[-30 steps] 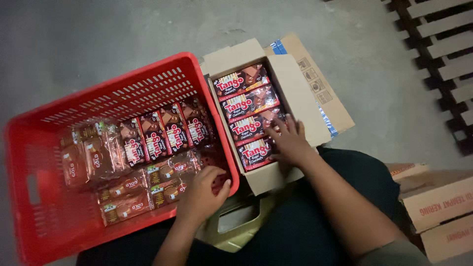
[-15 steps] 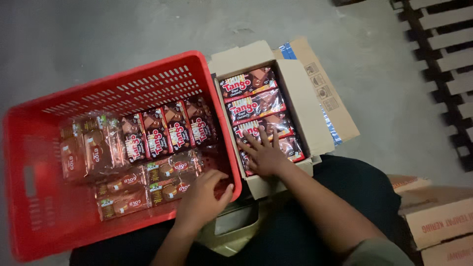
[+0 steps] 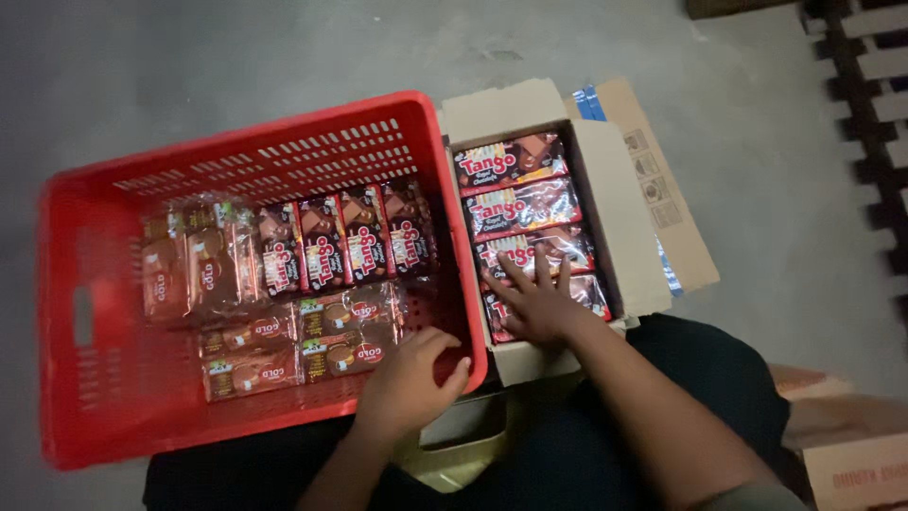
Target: The person is transferring snack boxes from a red plastic crate into a cardboard box and arranging them.
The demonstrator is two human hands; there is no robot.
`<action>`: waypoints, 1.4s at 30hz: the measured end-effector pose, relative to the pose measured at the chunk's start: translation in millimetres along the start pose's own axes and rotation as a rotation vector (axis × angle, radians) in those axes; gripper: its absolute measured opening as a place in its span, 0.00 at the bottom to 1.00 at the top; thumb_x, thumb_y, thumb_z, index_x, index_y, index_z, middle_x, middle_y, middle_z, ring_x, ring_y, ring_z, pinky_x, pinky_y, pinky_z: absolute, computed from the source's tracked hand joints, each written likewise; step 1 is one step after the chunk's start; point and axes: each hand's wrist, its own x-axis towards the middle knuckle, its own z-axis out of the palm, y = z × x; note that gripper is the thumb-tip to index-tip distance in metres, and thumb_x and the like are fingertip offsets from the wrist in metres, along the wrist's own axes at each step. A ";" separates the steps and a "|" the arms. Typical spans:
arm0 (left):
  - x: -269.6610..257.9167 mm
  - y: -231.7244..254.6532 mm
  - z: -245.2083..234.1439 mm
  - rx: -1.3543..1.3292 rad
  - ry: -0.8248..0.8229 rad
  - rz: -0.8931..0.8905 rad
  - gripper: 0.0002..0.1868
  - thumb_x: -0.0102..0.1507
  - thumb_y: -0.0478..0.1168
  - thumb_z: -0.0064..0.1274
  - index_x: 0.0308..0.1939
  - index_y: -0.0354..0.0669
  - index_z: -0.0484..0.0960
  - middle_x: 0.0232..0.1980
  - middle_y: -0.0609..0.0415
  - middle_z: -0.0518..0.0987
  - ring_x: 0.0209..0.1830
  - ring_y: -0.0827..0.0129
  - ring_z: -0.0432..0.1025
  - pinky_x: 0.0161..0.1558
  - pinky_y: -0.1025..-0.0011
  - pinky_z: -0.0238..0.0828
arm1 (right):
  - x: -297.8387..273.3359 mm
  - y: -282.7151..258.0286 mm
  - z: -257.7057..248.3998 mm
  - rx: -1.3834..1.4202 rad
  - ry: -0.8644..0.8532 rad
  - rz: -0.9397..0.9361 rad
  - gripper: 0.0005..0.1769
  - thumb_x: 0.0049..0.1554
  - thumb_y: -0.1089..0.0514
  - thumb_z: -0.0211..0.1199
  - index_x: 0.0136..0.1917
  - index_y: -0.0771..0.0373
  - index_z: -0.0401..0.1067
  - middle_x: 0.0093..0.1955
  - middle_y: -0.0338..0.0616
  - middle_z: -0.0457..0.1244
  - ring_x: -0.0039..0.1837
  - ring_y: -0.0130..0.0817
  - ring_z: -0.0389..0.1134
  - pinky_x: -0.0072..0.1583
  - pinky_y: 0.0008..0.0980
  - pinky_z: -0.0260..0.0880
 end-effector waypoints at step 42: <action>212.4 -179.8 130.3 0.400 0.070 -0.583 0.65 0.53 0.45 0.68 0.83 0.41 0.38 0.78 0.41 0.55 0.67 0.52 0.58 0.67 0.49 0.50 | 52.3 49.6 -4.1 0.269 -0.169 0.396 0.54 0.61 0.27 0.36 0.83 0.39 0.05 0.81 0.52 -0.06 0.79 0.68 -0.06 0.75 0.69 0.17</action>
